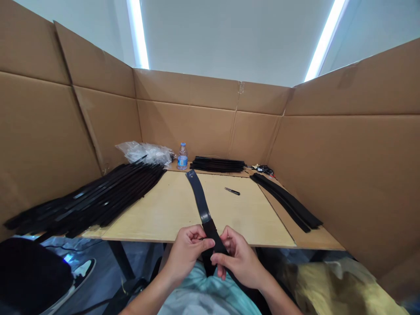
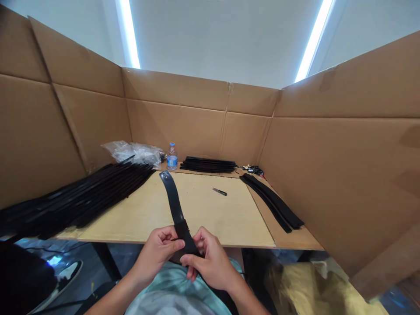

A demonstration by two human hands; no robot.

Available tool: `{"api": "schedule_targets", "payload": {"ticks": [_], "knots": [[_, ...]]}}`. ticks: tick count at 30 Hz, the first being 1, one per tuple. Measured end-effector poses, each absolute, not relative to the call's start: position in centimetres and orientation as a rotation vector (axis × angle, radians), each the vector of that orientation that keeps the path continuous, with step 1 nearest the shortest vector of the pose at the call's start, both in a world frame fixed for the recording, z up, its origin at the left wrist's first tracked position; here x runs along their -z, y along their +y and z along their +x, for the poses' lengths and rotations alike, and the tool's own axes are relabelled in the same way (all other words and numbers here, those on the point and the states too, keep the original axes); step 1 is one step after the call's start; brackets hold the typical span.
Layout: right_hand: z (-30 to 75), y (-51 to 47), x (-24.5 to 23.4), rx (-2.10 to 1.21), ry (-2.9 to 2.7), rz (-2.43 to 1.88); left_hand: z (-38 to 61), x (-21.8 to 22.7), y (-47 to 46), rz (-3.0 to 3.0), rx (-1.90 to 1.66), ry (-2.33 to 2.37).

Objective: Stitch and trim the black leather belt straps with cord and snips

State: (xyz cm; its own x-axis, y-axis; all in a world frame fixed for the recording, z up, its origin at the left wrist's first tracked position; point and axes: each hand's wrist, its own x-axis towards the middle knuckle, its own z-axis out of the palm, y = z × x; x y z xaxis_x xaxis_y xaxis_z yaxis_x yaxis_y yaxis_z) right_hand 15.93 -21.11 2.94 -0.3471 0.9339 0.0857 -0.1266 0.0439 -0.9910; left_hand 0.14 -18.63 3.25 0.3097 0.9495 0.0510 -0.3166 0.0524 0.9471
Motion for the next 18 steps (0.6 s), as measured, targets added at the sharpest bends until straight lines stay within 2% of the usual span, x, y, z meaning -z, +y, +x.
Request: {"api": "schedule_targets", "payload": {"ticks": [5,9,18], "knots": [[16.2,-21.1,-3.7,-1.449,-1.439,-0.760,0.2,-3.8,-18.5,1.068,-1.158,0.752],[16.2,-20.8,-3.5,-1.560,-1.285,-0.711,0.2,-4.3,-18.4,1.037,-1.268,0.868],[15.1,-20.8,-2.4,-1.647,-1.099,-0.744,0.3,-3.8,-18.5,1.047,-1.187,0.792]]}}
